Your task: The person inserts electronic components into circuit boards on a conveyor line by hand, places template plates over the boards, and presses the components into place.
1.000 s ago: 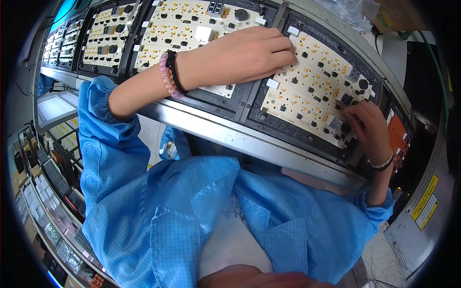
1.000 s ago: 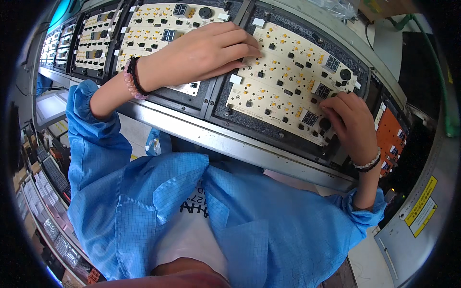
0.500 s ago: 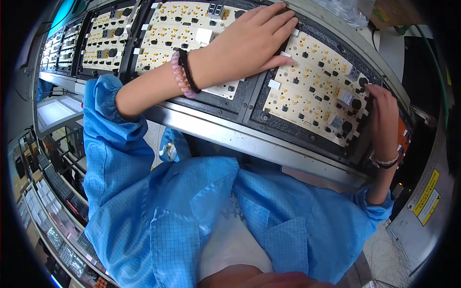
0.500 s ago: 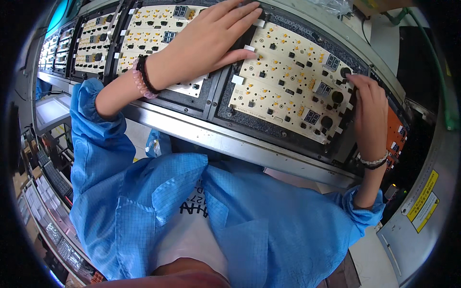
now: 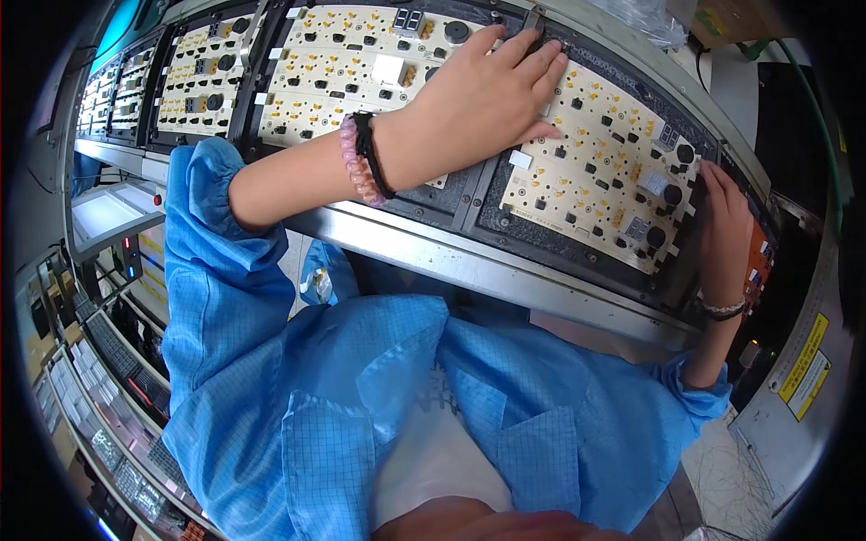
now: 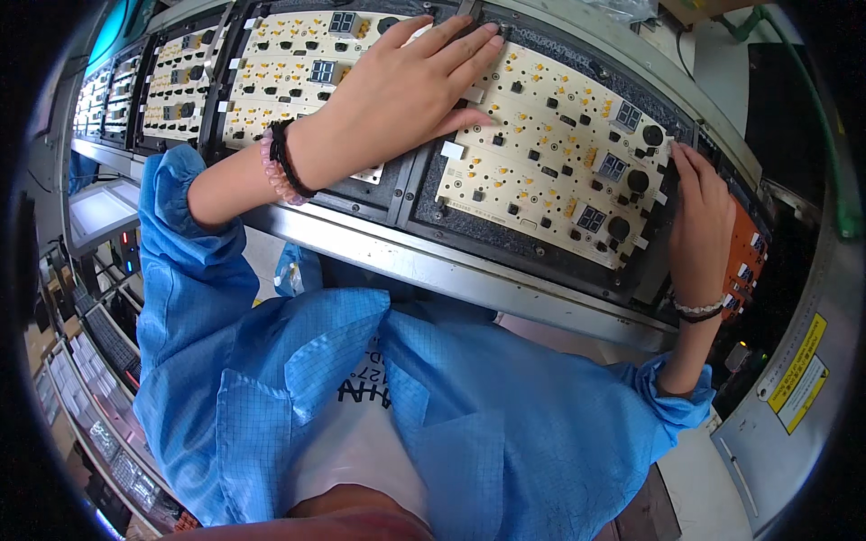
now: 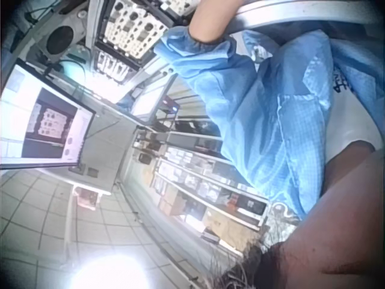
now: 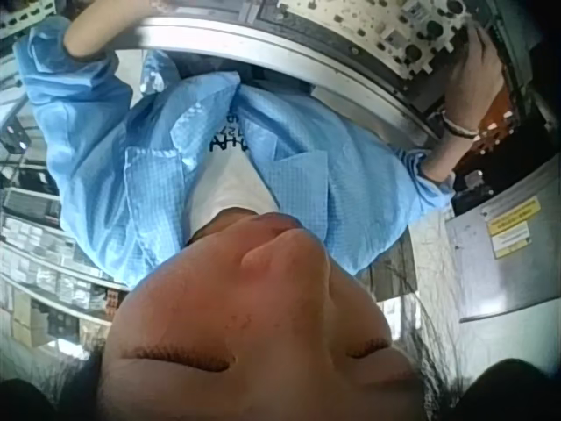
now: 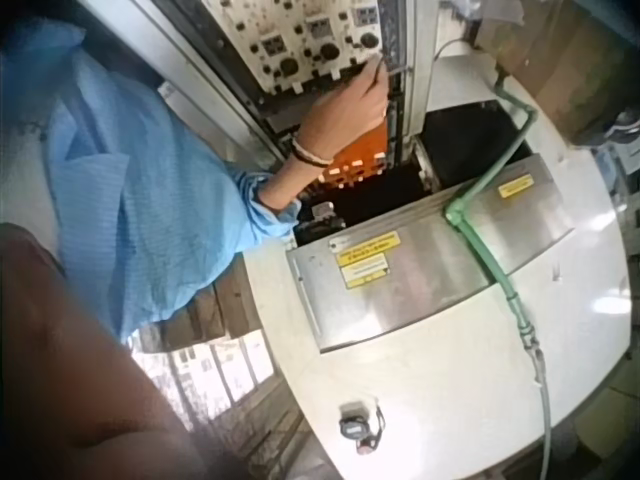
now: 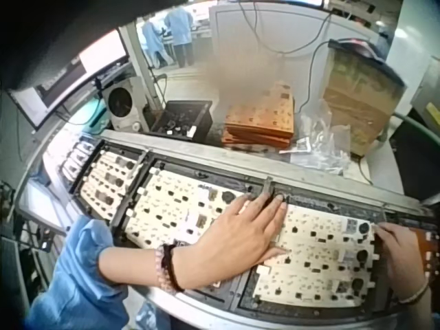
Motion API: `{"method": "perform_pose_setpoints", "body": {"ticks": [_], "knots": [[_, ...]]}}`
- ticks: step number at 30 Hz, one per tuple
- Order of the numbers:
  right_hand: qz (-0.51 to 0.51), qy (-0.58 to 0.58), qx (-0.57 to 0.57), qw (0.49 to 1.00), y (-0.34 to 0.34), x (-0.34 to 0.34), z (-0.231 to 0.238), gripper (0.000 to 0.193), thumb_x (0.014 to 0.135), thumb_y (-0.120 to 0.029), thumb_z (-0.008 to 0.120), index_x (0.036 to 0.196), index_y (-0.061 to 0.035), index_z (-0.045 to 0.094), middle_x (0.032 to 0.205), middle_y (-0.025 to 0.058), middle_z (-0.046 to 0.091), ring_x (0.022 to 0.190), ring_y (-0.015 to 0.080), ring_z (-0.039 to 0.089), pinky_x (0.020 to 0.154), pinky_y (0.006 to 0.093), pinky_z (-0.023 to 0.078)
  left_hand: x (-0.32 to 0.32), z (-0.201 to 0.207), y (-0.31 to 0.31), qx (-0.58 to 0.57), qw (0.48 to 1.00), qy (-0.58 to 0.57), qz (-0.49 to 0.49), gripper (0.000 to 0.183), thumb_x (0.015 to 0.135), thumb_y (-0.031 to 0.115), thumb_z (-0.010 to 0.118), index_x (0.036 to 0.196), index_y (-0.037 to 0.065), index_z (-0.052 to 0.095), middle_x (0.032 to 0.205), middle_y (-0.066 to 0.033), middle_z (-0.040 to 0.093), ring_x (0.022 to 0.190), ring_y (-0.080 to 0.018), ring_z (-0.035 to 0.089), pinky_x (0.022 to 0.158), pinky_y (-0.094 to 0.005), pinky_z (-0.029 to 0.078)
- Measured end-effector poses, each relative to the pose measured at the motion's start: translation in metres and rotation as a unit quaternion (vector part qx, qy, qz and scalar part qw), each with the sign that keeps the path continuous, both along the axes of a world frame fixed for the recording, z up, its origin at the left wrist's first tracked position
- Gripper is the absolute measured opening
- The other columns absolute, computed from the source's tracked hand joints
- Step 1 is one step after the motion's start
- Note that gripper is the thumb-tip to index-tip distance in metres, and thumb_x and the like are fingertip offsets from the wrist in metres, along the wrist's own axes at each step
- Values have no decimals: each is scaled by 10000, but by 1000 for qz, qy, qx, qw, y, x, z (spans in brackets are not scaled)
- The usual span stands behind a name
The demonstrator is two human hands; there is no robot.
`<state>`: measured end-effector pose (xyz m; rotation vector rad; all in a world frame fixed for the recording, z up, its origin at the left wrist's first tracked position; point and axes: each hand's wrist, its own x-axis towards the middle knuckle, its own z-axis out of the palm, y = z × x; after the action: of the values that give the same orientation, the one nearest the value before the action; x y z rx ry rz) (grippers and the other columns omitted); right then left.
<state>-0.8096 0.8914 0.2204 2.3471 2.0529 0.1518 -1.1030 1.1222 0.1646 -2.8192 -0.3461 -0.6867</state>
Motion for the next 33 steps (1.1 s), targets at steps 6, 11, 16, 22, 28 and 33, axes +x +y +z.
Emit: {"method": "perform_pose_setpoints", "body": {"ticks": [6,11,16,22,28,33], "knots": [[-44,-74,-29,996,0,-13,4,577,884,75,535,1421,-134,562,1398,39,582,1289,248,519,1100,412,356,3,7,5,51,999,-6,-12,616,939,527,572,1184,-28,678,1188,-101,701,1140,-246,600,1005,-384,444],[-21,-74,-11,997,-5,-11,-6,627,848,87,522,1429,-144,569,1392,46,590,1257,273,543,1060,408,409,6,9,10,-6,999,31,-34,573,953,481,593,1232,-16,657,1225,-123,691,1165,-263,603,989,-378,461],[-12,-112,20,993,0,-11,-11,666,799,107,506,1419,-126,581,1387,64,597,1216,300,571,1012,407,457,11,8,-10,37,998,56,17,631,966,511,586,1252,-47,651,1249,-159,688,1183,-274,619,1001,-369,467],[-53,-25,-6,998,-14,-20,-1,664,829,106,498,1443,-141,558,1417,24,576,1265,260,534,1064,405,396,0,14,-8,-63,996,56,-23,734,972,556,550,1347,-75,554,1366,-235,600,1281,-318,570,1040,-396,452],[-65,-9,-46,997,-37,-53,6,679,849,108,479,1479,-145,512,1478,13,530,1358,261,477,1076,409,376,-26,22,-15,-118,985,97,-77,757,962,541,566,1449,-32,477,1453,-160,556,1352,-303,516,1124,-430,391],[-98,-17,-14,995,-41,-63,-3,727,825,133,513,1488,-164,508,1509,-16,510,1396,255,453,1078,411,382,-26,23,-18,-83,989,104,-70,703,953,496,603,1435,-9,518,1417,-147,592,1323,-272,540,1114,-428,399]]}}
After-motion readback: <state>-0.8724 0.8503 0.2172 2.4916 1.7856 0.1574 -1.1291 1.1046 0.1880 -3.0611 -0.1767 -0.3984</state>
